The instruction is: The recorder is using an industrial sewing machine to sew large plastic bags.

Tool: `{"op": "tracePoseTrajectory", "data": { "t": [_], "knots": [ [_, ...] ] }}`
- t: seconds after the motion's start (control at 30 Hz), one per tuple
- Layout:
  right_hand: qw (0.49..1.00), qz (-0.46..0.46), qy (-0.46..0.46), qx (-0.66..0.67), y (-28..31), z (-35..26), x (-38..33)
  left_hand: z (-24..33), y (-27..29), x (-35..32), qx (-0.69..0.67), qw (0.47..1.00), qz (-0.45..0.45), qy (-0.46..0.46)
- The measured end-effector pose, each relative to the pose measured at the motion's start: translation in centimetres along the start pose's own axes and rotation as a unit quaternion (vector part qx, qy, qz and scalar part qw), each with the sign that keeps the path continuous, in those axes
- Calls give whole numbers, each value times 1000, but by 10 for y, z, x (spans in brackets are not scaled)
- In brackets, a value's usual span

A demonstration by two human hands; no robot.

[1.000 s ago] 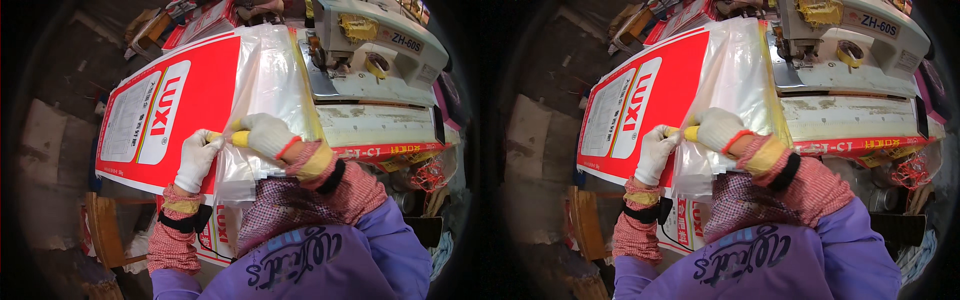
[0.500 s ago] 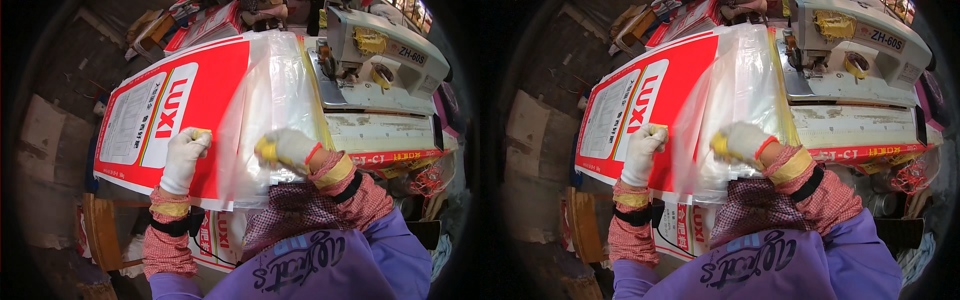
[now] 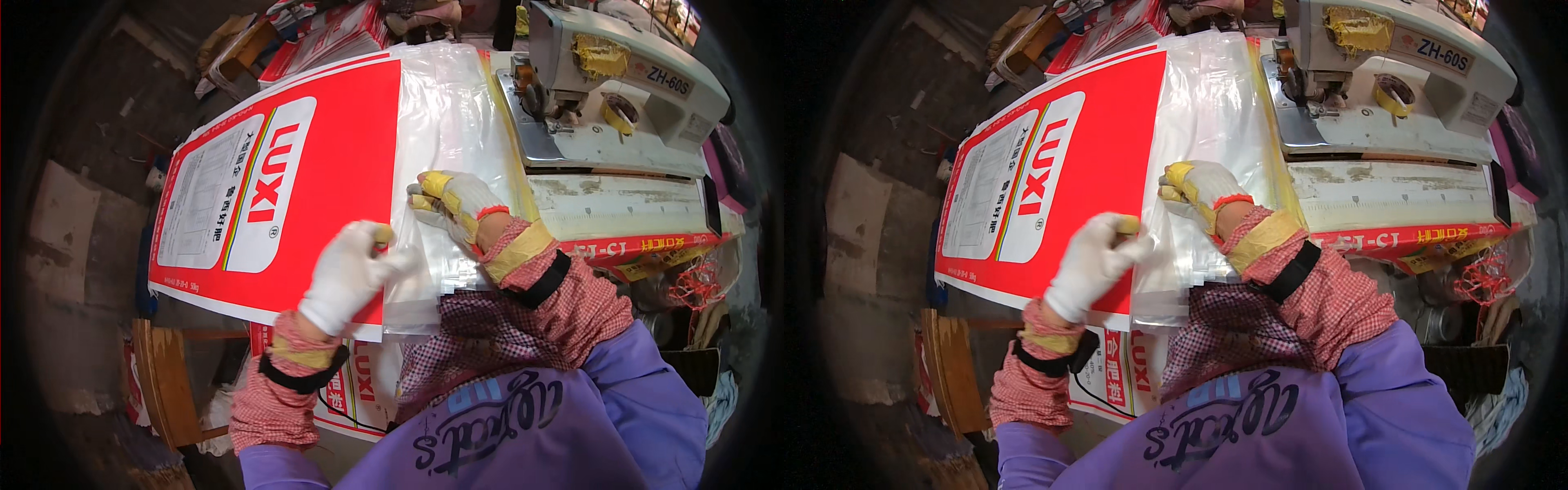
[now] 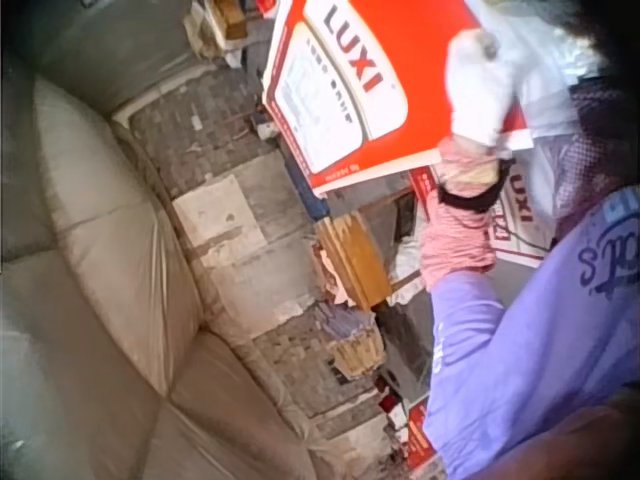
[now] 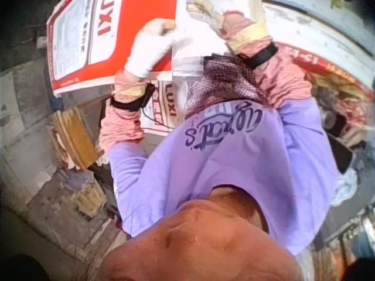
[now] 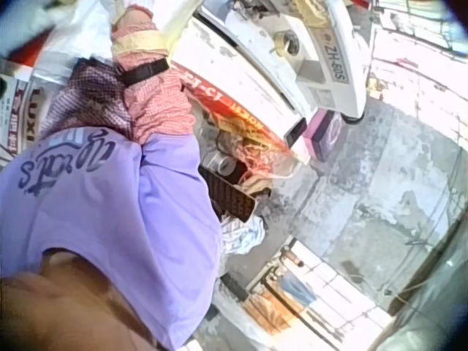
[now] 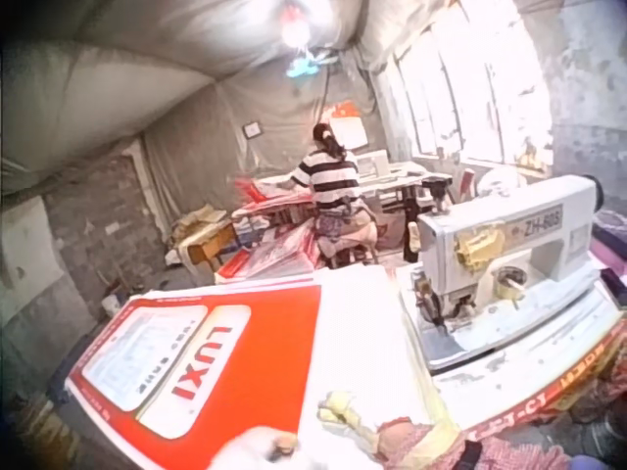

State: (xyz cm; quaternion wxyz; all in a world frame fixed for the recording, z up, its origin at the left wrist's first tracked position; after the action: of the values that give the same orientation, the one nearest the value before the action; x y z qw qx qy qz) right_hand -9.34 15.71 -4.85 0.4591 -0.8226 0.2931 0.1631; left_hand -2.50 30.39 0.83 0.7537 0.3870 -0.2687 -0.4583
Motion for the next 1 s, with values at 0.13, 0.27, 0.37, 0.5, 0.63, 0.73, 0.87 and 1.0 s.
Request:
{"op": "tracePoseTrajectory", "data": {
  "t": [0.13,0.27,0.37,0.5,0.63,0.73,0.87,1.0],
  "knots": [
    [999,6,15,-50,4,2,-4,9,-35,5,239,971,14,-24],
    [997,3,-31,-77,15,9,-13,-18,-3,9,-115,989,73,52],
    [989,-32,-72,-129,6,6,-14,1,8,8,-2,999,47,-15],
    [960,64,-26,-272,-6,-14,-7,20,-6,5,-8,995,-83,-49],
    [835,-4,77,-546,-4,-17,18,13,12,16,-82,992,-75,52],
    [672,-39,271,-688,-37,-23,2,8,11,34,-101,993,-10,63],
    [700,40,232,-674,-60,-23,1,-13,35,28,-180,979,56,78],
    [576,55,225,-784,-32,-34,1,-52,122,4,-384,901,198,24]
  ]
}}
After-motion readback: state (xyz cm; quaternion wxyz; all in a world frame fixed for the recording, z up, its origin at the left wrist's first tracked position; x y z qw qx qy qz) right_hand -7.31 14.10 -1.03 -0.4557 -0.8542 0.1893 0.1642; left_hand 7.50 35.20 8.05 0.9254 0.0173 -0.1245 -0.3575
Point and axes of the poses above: each hand's wrist, its own x-axis towards the middle knuckle, its own y-axis out of the back of the hand, z = x × y, the point moved 4 cm from there along x, towards the middle knuckle, and after that the axes turned 5 degrees about -y, right-handed, at the moved point
